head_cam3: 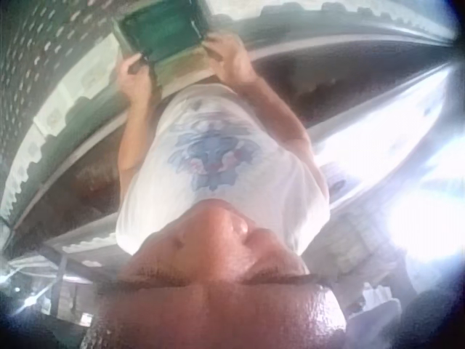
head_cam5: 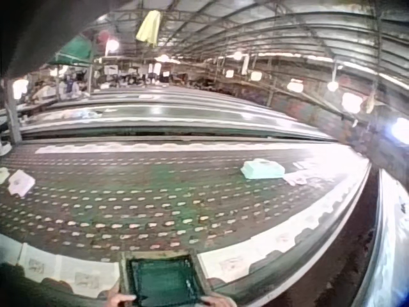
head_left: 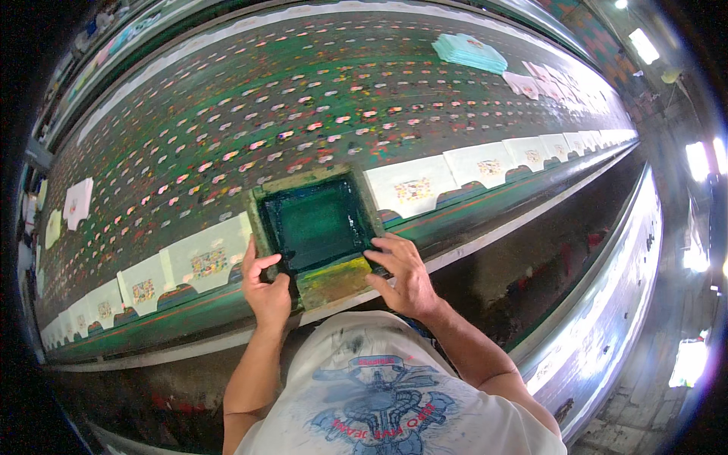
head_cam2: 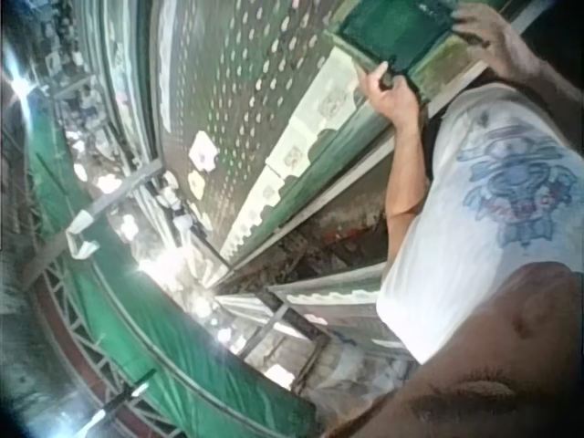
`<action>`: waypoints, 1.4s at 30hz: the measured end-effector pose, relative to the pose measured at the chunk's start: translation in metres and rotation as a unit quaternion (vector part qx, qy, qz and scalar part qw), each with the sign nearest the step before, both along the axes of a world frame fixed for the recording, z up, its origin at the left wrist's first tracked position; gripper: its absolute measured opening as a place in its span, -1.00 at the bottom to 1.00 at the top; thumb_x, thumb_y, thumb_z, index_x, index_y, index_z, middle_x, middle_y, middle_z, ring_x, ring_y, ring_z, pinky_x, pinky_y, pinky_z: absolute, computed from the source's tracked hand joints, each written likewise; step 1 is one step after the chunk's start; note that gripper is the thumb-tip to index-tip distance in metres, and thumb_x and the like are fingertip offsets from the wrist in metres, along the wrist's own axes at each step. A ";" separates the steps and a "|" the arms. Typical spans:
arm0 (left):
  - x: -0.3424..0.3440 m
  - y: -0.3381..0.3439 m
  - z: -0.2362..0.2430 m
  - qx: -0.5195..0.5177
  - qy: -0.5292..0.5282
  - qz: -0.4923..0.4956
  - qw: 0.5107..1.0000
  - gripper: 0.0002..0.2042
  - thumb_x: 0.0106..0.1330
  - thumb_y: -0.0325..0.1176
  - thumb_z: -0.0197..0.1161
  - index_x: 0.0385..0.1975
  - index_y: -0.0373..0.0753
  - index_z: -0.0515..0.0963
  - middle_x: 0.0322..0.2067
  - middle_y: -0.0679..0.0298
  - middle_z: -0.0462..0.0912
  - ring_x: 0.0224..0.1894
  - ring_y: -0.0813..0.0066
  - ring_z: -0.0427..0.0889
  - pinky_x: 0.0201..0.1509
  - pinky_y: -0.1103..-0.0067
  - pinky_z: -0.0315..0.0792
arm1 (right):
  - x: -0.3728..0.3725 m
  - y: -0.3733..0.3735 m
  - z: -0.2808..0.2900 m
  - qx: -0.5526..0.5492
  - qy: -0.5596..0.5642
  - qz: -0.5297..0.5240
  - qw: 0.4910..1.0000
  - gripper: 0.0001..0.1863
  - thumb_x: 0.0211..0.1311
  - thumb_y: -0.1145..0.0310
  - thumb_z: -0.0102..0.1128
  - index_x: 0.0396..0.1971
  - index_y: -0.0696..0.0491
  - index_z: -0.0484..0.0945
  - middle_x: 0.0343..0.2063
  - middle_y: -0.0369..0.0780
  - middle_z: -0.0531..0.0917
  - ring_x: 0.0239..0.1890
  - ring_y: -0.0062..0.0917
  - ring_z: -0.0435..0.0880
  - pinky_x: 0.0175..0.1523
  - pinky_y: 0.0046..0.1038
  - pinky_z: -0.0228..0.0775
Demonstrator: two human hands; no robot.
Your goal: The person holds a screen printing frame and repeatedly uses a squeegee to spread green ink across the mesh. The person moves the frame along a conveyor belt where printed fabric pieces are visible. The person occasionally adjusts the frame and continues the ink spreading motion.
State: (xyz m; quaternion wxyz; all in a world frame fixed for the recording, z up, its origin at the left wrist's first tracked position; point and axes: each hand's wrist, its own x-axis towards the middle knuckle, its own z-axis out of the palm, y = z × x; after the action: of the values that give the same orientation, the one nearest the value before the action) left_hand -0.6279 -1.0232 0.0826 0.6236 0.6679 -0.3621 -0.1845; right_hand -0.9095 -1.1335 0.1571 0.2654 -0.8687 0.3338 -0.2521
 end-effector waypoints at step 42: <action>-0.200 -0.144 -0.029 0.006 0.126 -0.016 0.992 -0.56 -0.04 -0.90 0.28 -0.18 -0.27 0.70 0.67 -0.01 0.37 0.62 0.14 0.46 0.61 0.33 0.36 | -0.151 -0.148 0.023 -0.133 0.195 0.229 0.944 -0.62 0.23 0.47 0.34 0.06 0.08 0.76 -0.04 -0.18 0.76 0.08 -0.27 0.73 0.23 -0.21 0.56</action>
State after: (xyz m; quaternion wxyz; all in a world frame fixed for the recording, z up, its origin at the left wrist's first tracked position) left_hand -0.8276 -1.1676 0.0536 0.6575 0.6369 -0.2898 -0.2795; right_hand -1.0605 -1.2813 0.1798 0.1278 -0.9812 0.1350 -0.0521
